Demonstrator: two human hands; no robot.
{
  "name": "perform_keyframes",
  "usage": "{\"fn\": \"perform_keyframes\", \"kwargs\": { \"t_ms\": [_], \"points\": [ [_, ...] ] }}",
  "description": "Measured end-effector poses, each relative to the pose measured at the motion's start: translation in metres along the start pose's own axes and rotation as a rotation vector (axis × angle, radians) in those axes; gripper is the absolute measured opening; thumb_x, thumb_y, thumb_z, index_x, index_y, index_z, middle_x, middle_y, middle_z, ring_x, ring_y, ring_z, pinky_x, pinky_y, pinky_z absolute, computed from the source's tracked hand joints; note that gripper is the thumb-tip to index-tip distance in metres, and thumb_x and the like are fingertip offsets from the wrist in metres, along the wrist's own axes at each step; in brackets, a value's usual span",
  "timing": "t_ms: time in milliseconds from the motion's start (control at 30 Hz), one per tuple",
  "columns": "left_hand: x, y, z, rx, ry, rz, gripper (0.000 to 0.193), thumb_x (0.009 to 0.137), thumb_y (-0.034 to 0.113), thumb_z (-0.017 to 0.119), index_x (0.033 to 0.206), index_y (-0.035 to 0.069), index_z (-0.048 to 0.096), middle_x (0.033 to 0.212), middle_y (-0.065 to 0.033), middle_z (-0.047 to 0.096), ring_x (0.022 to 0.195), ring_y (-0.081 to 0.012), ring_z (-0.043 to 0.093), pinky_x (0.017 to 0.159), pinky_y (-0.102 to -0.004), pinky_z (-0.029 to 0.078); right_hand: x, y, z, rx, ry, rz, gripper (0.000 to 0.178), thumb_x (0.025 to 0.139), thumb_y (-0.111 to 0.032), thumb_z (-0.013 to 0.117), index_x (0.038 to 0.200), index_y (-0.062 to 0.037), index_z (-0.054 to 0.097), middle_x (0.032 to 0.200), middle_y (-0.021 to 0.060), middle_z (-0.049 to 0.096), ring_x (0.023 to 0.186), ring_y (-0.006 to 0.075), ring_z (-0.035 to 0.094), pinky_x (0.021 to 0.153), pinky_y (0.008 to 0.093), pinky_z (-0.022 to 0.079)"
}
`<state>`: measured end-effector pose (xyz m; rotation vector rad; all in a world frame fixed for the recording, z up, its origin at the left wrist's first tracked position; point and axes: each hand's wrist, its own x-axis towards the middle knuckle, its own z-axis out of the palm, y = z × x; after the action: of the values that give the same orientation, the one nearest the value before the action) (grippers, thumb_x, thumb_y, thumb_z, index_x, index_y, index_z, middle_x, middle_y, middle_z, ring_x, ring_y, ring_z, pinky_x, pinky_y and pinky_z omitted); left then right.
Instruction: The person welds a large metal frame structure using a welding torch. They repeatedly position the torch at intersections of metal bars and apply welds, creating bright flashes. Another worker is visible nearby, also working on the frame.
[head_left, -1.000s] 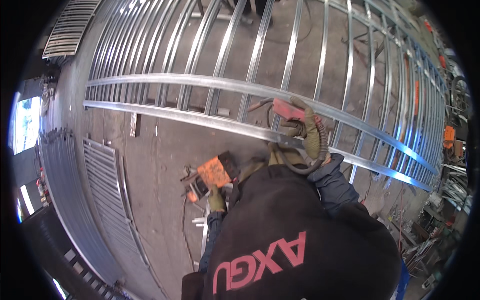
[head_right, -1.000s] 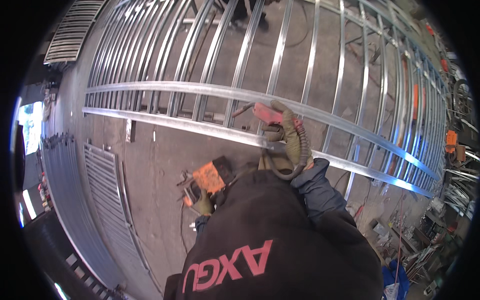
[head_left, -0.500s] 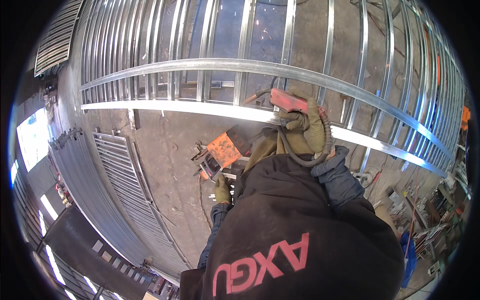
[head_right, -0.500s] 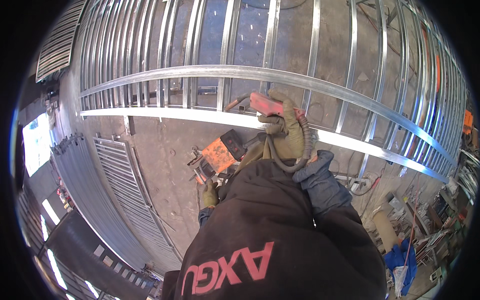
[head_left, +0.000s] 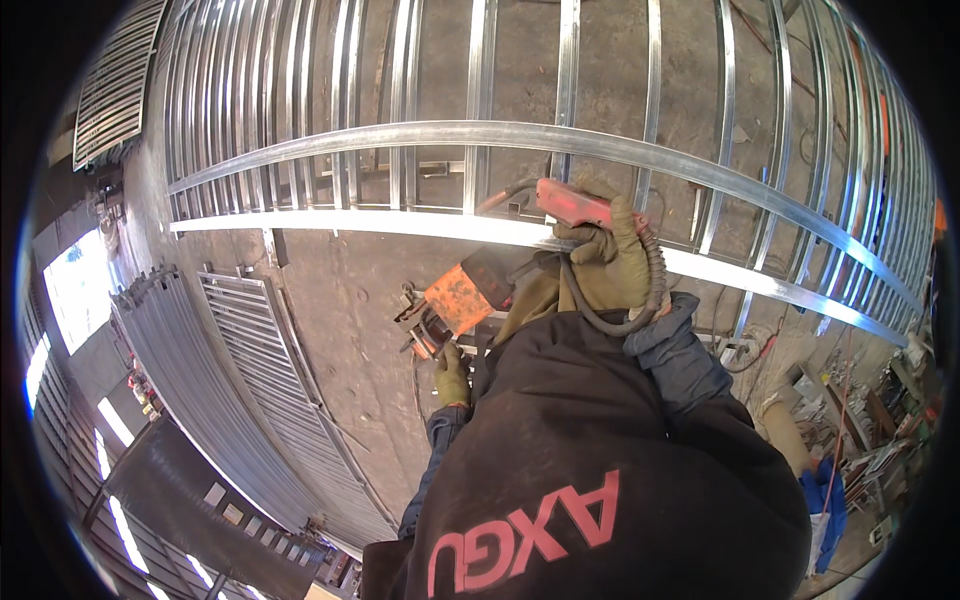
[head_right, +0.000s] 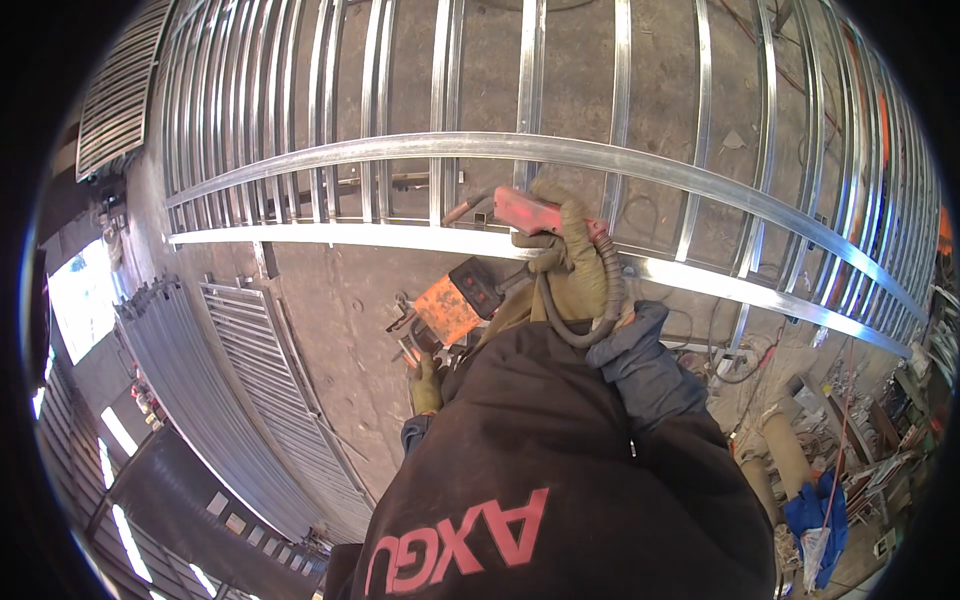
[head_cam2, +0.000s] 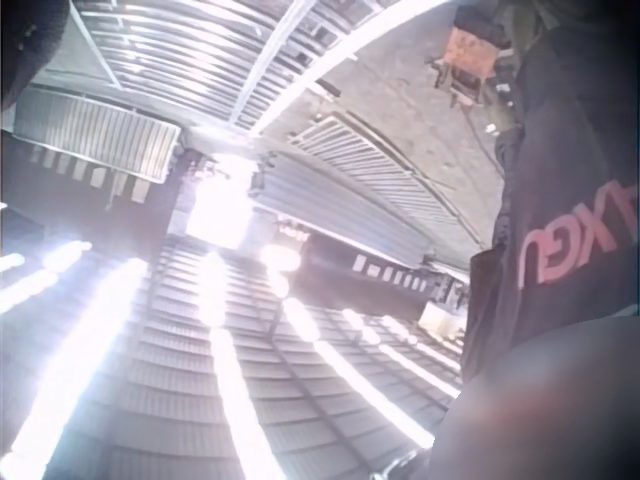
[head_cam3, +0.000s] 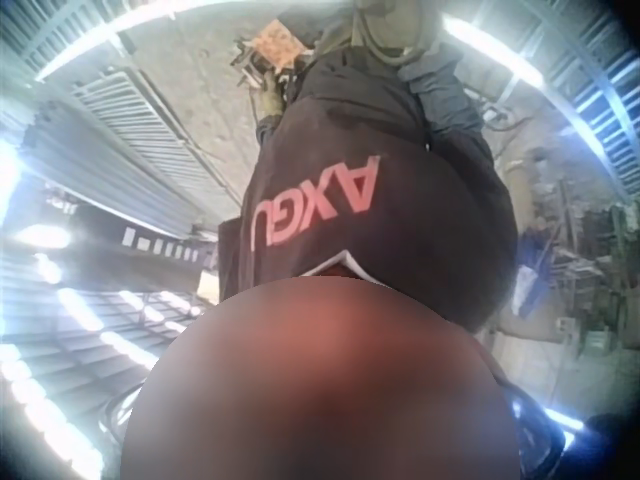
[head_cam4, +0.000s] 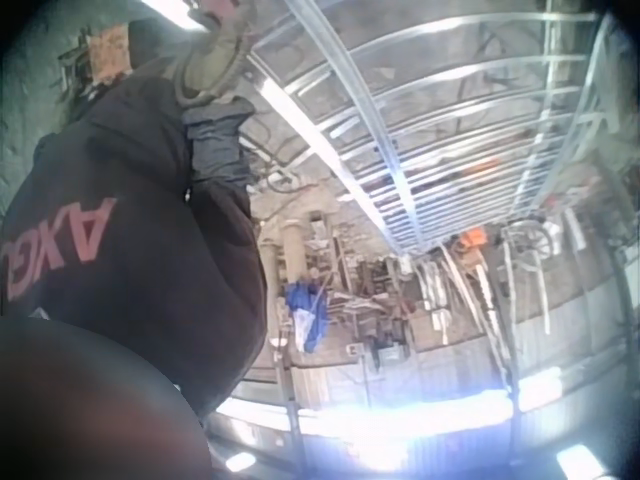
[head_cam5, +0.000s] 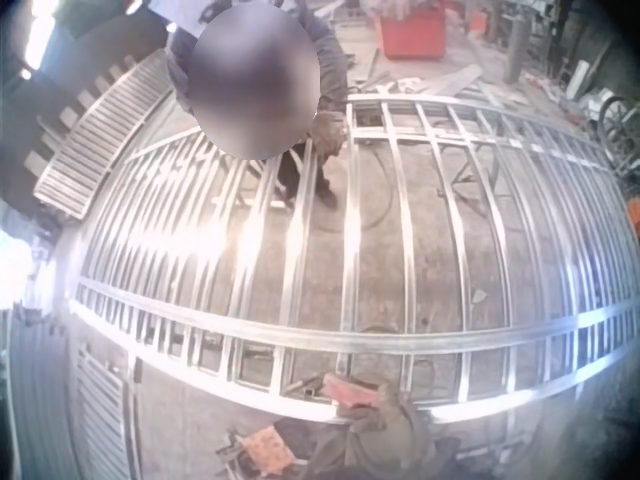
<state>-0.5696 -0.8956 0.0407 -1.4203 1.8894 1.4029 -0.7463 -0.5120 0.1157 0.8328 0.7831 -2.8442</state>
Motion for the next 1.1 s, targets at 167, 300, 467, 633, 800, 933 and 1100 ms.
{"fn": "perform_keyframes", "kwargs": {
  "t_ms": [167,300,467,633,800,933,1100],
  "points": [
    [-0.005,0.0,-0.003,-0.009,-0.009,-0.019,0.079,0.11,0.058,0.064,0.155,-0.006,0.055,0.141,-0.0174,0.071,0.113,-0.0246,0.073,0.093,-0.0373,0.059,0.001,0.001,0.0,-0.021,-0.027,-0.004,0.062,0.115,-0.045,0.061,0.153,0.0031,0.057,0.125,0.0143,0.077,0.1,0.0165,0.08,0.073,0.0222,0.064],
    [-0.002,-0.003,-0.003,0.001,-0.005,-0.009,0.081,0.11,0.06,0.062,0.157,-0.005,0.053,0.141,-0.0177,0.071,0.112,-0.0248,0.073,0.093,-0.0378,0.059,0.0,-0.003,0.008,-0.039,-0.015,-0.012,0.059,0.115,-0.043,0.061,0.153,0.0025,0.059,0.125,0.0126,0.078,0.098,0.0143,0.079,0.075,0.0217,0.064],
    [-0.003,-0.002,-0.001,0.011,0.016,0.014,0.084,0.11,0.062,0.062,0.158,-0.005,0.053,0.143,-0.0184,0.07,0.112,-0.025,0.072,0.095,-0.038,0.058,0.0,-0.003,0.003,-0.073,0.008,0.002,0.057,0.115,-0.045,0.061,0.153,-0.0019,0.062,0.126,0.0107,0.078,0.099,0.0123,0.077,0.077,0.0211,0.063],
    [0.007,-0.008,-0.01,0.086,-0.018,-0.005,0.084,0.111,0.066,0.057,0.158,-0.004,0.053,0.148,-0.0207,0.067,0.119,-0.0279,0.072,0.1,-0.04,0.057,0.004,-0.006,-0.001,-0.085,-0.008,0.016,0.053,0.115,-0.043,0.062,0.153,-0.0054,0.063,0.126,0.0101,0.078,0.096,0.0115,0.076,0.078,0.0207,0.063],
    [-0.012,0.012,-0.003,0.145,-0.046,-0.004,0.08,0.113,0.064,0.052,0.159,-0.001,0.053,0.149,-0.0227,0.066,0.124,-0.0302,0.071,0.103,-0.0407,0.057,0.008,-0.016,-0.002,-0.213,-0.089,0.004,0.055,0.117,-0.047,0.055,0.154,-0.0068,0.064,0.146,0.0142,0.073,0.121,0.0173,0.074,0.083,0.0239,0.064],
    [-0.003,-0.001,-0.007,0.094,-0.065,0.029,0.079,0.114,0.063,0.052,0.159,-0.002,0.053,0.147,-0.0236,0.067,0.124,-0.0312,0.072,0.103,-0.0402,0.057,0.01,-0.02,0.009,-0.149,-0.152,-0.039,0.055,0.118,-0.044,0.054,0.152,-0.0017,0.06,0.146,0.0203,0.071,0.121,0.0218,0.074,0.098,0.0342,0.065],
    [0.005,-0.011,-0.015,0.14,-0.063,0.016,0.08,0.114,0.064,0.05,0.159,-0.002,0.053,0.146,-0.0233,0.069,0.118,-0.0295,0.074,0.101,-0.0385,0.058,0.014,-0.032,0.011,-0.165,-0.14,0.069,0.054,0.119,-0.042,0.052,0.153,-0.001,0.056,0.143,0.0217,0.071,0.125,0.0246,0.073,0.104,0.0388,0.065]
  ]
}}
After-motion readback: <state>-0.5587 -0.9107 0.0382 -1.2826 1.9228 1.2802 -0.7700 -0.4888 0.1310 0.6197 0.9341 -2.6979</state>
